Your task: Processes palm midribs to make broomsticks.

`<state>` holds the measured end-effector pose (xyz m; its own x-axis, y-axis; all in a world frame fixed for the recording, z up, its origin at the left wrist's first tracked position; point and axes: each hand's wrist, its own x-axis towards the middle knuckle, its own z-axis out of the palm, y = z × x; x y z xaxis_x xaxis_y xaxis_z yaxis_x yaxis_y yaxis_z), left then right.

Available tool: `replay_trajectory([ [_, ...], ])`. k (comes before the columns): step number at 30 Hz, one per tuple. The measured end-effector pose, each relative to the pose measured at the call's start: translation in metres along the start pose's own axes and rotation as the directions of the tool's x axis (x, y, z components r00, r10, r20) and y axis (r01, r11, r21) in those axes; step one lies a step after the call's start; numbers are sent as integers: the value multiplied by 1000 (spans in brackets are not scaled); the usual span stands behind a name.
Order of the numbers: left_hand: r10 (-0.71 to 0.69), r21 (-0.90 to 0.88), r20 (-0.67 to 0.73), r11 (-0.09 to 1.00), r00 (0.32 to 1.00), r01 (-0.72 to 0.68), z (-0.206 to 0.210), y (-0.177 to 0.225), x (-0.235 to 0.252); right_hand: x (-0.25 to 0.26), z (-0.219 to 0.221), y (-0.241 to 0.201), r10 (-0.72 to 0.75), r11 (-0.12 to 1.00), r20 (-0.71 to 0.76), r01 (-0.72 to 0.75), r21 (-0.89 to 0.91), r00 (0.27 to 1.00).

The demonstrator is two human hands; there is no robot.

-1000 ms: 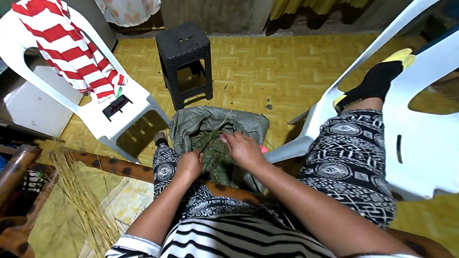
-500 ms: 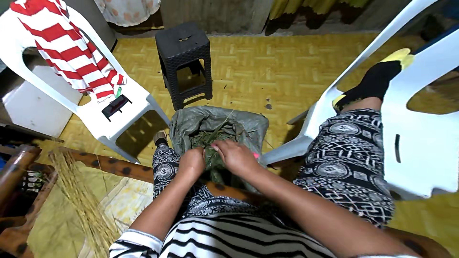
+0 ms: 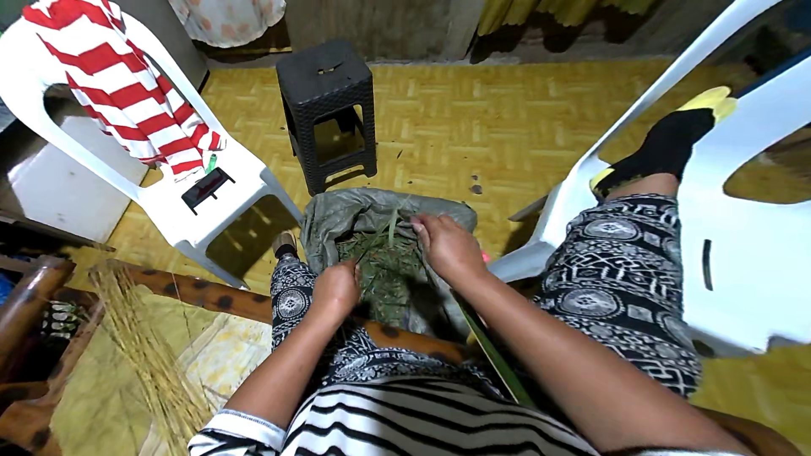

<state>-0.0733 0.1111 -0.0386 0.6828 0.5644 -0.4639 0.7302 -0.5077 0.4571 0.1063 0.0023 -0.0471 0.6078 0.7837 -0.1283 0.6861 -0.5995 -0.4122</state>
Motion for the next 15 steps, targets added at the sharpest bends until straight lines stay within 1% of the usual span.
replay_trajectory([
  [3,-1,51,-31,999,1000,2,4,1,3,-14,1,-16,-102,994,149,97,45,983],
  [6,23,133,-69,991,997,-14,8,3,1,-22,7,-27,-151,988,224,156,-5,963],
  [10,88,185,-130,981,988,-63,14,0,-2,-16,10,-22,-151,979,156,170,-113,976],
  [13,95,171,-134,983,986,-71,13,2,-2,-12,15,-17,-177,975,58,183,-127,983],
  [15,79,164,-115,985,990,-59,10,4,-2,-12,16,-18,-179,976,28,181,-122,983],
])
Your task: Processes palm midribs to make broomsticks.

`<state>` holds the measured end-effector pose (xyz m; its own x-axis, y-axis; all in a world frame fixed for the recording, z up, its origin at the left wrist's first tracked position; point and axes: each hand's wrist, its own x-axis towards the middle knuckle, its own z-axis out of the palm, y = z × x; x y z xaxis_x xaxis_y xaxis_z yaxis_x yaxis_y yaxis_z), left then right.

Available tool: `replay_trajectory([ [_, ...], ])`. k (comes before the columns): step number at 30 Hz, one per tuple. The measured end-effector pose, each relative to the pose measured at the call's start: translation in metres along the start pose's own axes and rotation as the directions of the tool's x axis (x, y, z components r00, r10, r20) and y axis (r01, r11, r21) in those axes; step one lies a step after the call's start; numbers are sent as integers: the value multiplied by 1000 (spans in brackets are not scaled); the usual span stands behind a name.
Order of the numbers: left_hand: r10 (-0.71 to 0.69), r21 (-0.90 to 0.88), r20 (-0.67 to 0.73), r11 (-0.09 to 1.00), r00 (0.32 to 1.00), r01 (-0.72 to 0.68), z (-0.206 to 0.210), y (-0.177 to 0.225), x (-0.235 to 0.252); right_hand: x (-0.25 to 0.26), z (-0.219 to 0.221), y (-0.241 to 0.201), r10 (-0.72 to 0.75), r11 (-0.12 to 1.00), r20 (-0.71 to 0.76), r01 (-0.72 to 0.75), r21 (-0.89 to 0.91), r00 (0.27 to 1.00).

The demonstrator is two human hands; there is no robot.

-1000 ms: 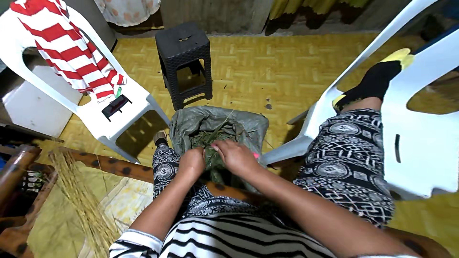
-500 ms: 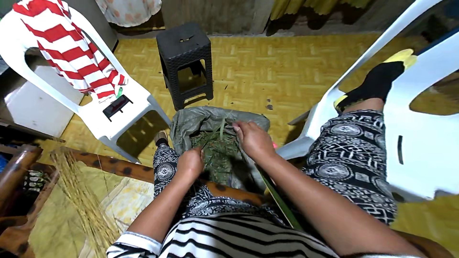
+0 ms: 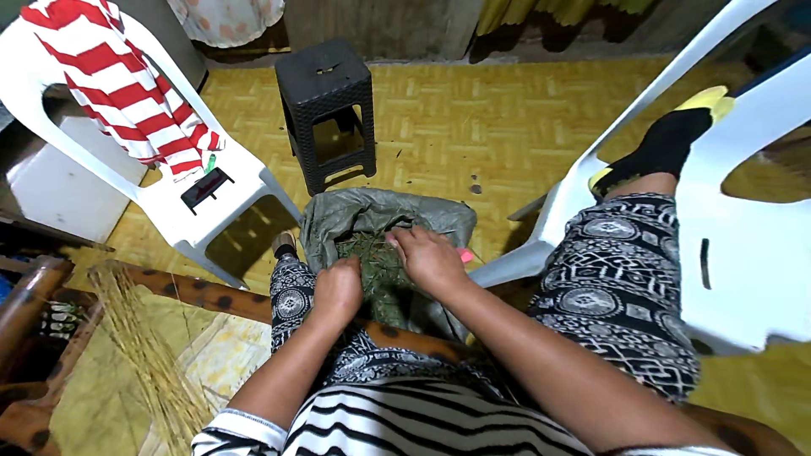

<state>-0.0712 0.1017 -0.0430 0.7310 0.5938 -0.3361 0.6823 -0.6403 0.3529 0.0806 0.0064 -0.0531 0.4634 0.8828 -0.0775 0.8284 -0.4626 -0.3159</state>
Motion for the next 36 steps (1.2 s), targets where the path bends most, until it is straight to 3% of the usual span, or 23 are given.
replay_trajectory([
  [13,-7,-28,2,1000,1000,7,-6,2,-1,0,-1,1,-39,998,-84,35,-49,996],
  [20,-24,-83,-12,996,1000,23,-8,1,-1,-9,-8,-8,-32,996,61,27,81,998],
  [27,-26,-77,-12,997,1000,25,-6,-1,-1,-7,-12,-5,-9,994,-74,16,106,997],
  [31,-12,-50,-15,999,1000,11,-6,0,-3,-4,-13,-5,33,996,23,-35,87,999],
  [36,-7,-41,-18,999,1000,6,-4,1,-3,-1,-8,-3,23,999,15,-23,37,1000],
])
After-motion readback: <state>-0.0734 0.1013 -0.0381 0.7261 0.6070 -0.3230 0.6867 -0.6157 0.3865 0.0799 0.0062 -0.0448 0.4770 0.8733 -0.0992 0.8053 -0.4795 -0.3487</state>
